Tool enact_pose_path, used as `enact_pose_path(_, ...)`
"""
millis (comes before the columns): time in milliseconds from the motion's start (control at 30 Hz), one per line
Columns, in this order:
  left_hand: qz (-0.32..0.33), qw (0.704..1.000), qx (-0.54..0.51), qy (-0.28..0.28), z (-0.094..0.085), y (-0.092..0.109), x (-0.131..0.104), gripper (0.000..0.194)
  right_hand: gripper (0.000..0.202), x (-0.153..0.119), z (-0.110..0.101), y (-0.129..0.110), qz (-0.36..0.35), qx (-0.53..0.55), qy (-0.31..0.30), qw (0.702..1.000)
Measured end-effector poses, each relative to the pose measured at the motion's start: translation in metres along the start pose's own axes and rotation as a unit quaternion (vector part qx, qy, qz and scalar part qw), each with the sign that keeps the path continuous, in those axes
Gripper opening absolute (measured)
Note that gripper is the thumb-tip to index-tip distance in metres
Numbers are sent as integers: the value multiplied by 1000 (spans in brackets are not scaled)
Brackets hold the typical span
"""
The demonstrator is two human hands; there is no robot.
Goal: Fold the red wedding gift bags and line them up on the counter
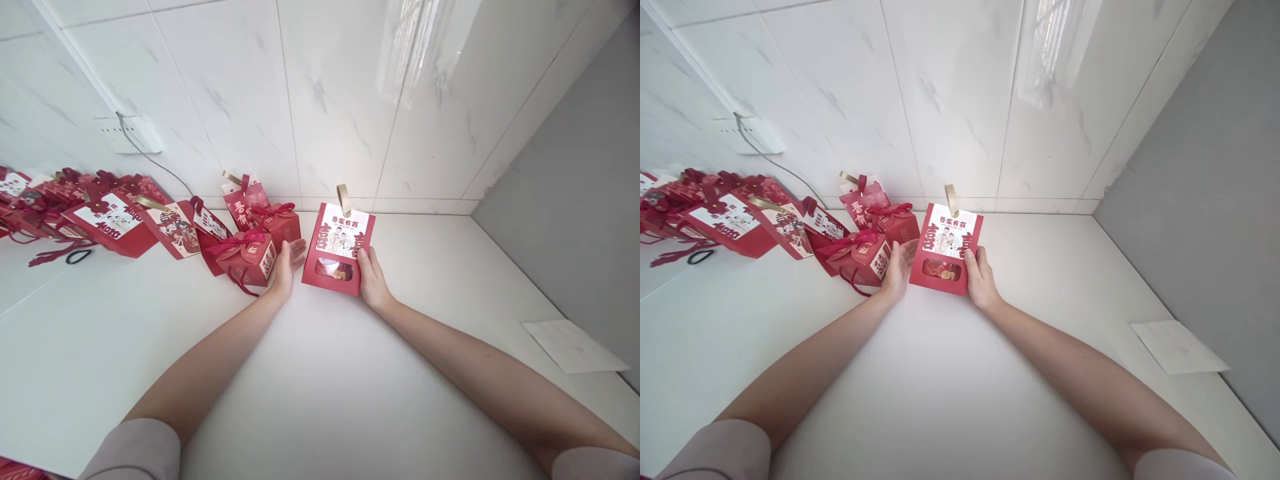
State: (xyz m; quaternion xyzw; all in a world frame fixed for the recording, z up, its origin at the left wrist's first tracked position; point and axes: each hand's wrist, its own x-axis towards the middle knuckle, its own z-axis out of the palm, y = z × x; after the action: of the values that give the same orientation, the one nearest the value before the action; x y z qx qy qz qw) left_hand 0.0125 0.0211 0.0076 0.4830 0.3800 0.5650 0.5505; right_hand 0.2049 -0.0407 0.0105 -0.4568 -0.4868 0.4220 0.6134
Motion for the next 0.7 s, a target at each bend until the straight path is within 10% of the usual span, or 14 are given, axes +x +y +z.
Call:
enact_pose_path(133, 37, 994, 0, -104, 6, 4, -10, 63, 49, -2, -3, -2, -13, -66, -46, 997)
enact_pose_path(367, 33, 998, 19, -54, 16, 16, -17, 61, 90, 7, -10, -8, 1, -29, -250, 968)
enact_pose_path(567, -23, 997, -4, -71, 9, 6, -4, 72, 61, 14, -3, -6, 159, 142, -116, 970)
enact_pose_path(700, -28, 997, 15, -68, 7, 4, -1, 73, 52, 15, -4, -1, 134, 115, -62, 982)
